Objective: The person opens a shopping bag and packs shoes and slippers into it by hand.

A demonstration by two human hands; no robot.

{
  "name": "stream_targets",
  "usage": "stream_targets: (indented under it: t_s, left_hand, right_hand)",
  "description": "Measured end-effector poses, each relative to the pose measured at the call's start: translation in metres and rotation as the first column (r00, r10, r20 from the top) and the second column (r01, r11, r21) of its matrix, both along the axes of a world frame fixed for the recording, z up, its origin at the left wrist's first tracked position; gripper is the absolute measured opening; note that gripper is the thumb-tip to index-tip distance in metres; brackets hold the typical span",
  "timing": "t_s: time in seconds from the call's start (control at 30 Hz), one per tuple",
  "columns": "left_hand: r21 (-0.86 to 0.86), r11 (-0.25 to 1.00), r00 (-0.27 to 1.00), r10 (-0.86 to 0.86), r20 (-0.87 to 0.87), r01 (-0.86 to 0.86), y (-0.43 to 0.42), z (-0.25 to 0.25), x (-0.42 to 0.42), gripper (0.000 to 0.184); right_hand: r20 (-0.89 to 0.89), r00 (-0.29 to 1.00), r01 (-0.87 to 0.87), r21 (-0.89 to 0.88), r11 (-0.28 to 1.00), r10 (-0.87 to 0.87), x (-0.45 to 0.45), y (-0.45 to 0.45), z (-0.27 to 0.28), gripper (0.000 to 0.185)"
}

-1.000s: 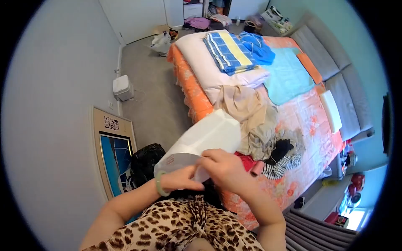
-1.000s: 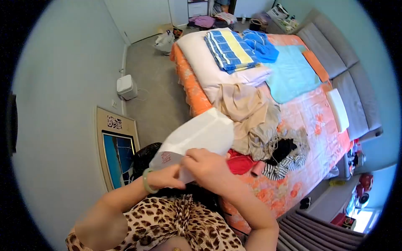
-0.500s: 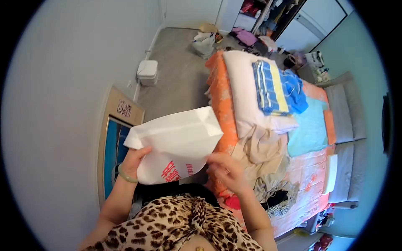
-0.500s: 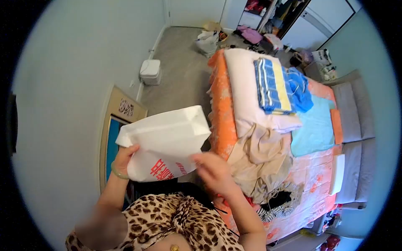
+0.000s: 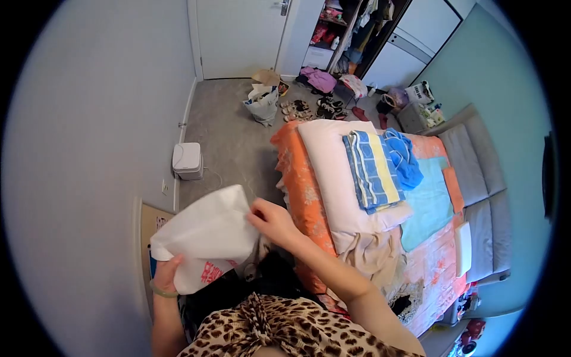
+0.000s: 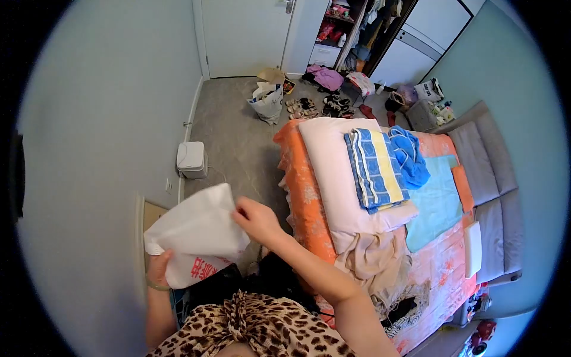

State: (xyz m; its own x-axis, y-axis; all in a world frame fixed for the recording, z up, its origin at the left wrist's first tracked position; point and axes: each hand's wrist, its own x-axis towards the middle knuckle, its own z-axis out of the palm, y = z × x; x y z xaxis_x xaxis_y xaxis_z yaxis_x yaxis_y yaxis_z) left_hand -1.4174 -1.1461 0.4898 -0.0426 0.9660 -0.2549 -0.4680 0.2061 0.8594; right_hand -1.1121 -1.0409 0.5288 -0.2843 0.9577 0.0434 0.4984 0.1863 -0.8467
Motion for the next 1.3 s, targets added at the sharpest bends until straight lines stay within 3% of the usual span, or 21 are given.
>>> stream_targets:
  t_s: [0.13, 0.17, 0.27, 0.3, 0.4, 0.53, 0.57, 0.6, 0.63, 0.67, 0.7, 0.8, 0.87, 0.93, 0.97, 1.0, 1.1, 1.13, 1.2, 1.23, 1.3]
  left_hand:
    - [-0.056, 0.963, 0.962, 0.268, 0.05, -0.265, 0.038, 0.022, -0.018, 0.058]
    - [0.009, 0.966, 0.966, 0.26, 0.002, -0.26, 0.05, 0.024, -0.018, 0.053]
    - [-0.107, 0.947, 0.952, 0.296, -0.072, -0.302, 0.09, 0.004, -0.004, 0.052]
    - [-0.237, 0.936, 0.965, 0.245, -0.093, -0.261, 0.098, -0.039, -0.016, 0.052]
    - [-0.381, 0.864, 0.934, 0.357, -0.001, -0.33, 0.144, -0.085, -0.007, 0.051]
    - [-0.226, 0.935, 0.951, 0.297, 0.082, -0.272, 0.225, -0.073, 0.007, 0.054]
    - [-0.245, 0.927, 0.949, 0.31, 0.064, -0.286, 0.236, -0.085, 0.002, 0.054]
    - [-0.265, 0.917, 0.946, 0.32, 0.051, -0.296, 0.25, -0.093, 0.002, 0.054]
    - [-0.343, 0.901, 0.964, 0.248, -0.099, -0.268, 0.273, -0.081, 0.012, 0.053]
    - [-0.324, 0.908, 0.963, 0.265, -0.042, -0.264, 0.29, -0.076, 0.015, 0.052]
    - [-0.301, 0.917, 0.959, 0.282, 0.02, -0.263, 0.311, -0.075, 0.019, 0.05]
    - [-0.286, 0.919, 0.958, 0.285, 0.015, -0.27, 0.368, -0.057, 0.029, 0.048]
    - [-0.197, 0.953, 0.971, 0.24, 0.017, -0.232, 0.408, -0.066, 0.032, 0.048]
    - [-0.335, 0.917, 0.976, 0.216, -0.042, -0.217, 0.435, -0.081, 0.024, 0.048]
    - [-0.381, 0.9, 0.976, 0.212, -0.049, -0.214, 0.455, -0.082, 0.024, 0.049]
    - [-0.426, 0.88, 0.976, 0.209, -0.053, -0.211, 0.476, -0.086, 0.027, 0.049]
    - [-0.3, 0.952, 0.998, 0.061, -0.033, -0.068, 0.539, -0.101, 0.024, 0.052]
    - [-0.251, 0.968, 1.0, 0.004, -0.028, -0.011, 0.564, -0.107, 0.023, 0.053]
    - [-0.504, 0.864, 0.986, -0.069, -0.15, -0.016, 0.617, -0.119, 0.018, 0.056]
    - [-0.617, 0.786, 0.971, -0.113, -0.211, -0.042, 0.638, -0.122, 0.012, 0.058]
    - [-0.605, 0.786, 0.934, -0.114, -0.339, -0.123, 0.679, -0.112, 0.01, 0.061]
  right_hand:
    - [-0.218, 0.923, -0.21, 0.401, 0.892, 0.316, -0.054, 0.058, 0.061, 0.013]
    - [-0.235, 0.891, -0.23, 0.505, 0.832, 0.389, -0.062, 0.069, 0.069, 0.012]
    - [-0.137, 0.857, -0.367, 0.516, 0.774, 0.497, -0.085, 0.13, -0.001, 0.011]
    - [-0.079, 0.882, -0.432, 0.258, 0.864, 0.464, -0.098, 0.158, -0.059, 0.009]
    - [-0.125, 0.913, -0.329, 0.338, 0.882, 0.389, -0.09, 0.227, -0.021, 0.007]
    - [-0.215, 0.652, -0.536, 0.548, 0.642, 0.727, -0.073, 0.28, 0.038, 0.011]
    - [-0.019, 0.741, -0.536, 0.585, 0.609, 0.671, -0.079, 0.302, 0.003, 0.01]
    - [0.011, 0.795, -0.523, 0.516, 0.678, 0.606, -0.079, 0.327, -0.011, 0.01]
    - [0.044, 0.844, -0.497, 0.441, 0.747, 0.535, -0.075, 0.351, -0.019, 0.009]
    - [0.08, 0.888, -0.45, 0.364, 0.816, 0.454, -0.071, 0.372, -0.022, 0.008]
    - [-0.017, 0.882, -0.393, 0.527, 0.754, 0.472, -0.064, 0.389, 0.007, 0.008]
    - [-0.153, 0.725, -0.457, 0.623, 0.635, 0.672, -0.056, 0.408, 0.059, 0.009]
    - [-0.066, 0.802, -0.473, 0.535, 0.699, 0.594, -0.057, 0.444, 0.02, 0.008]
    - [0.122, 0.899, -0.436, 0.343, 0.832, 0.421, -0.048, 0.486, -0.011, 0.008]
    - [0.037, 0.944, -0.32, 0.36, 0.876, 0.329, -0.042, 0.501, -0.009, 0.008]
    - [0.0, 0.927, -0.339, 0.433, 0.836, 0.376, -0.033, 0.514, 0.014, 0.008]
    - [-0.105, 0.836, -0.402, 0.549, 0.732, 0.538, -0.029, 0.538, 0.055, 0.012]
    - [-0.057, 0.886, -0.388, 0.448, 0.805, 0.459, -0.031, 0.554, 0.035, 0.012]
    - [0.068, 0.944, -0.329, 0.23, 0.916, 0.322, -0.029, 0.595, -0.009, 0.013]
    - [0.072, 0.985, -0.161, 0.083, 0.983, 0.155, -0.022, 0.612, -0.015, 0.013]
    - [-0.033, 0.996, -0.065, 0.263, 0.962, 0.077, -0.008, 0.637, 0.008, 0.013]
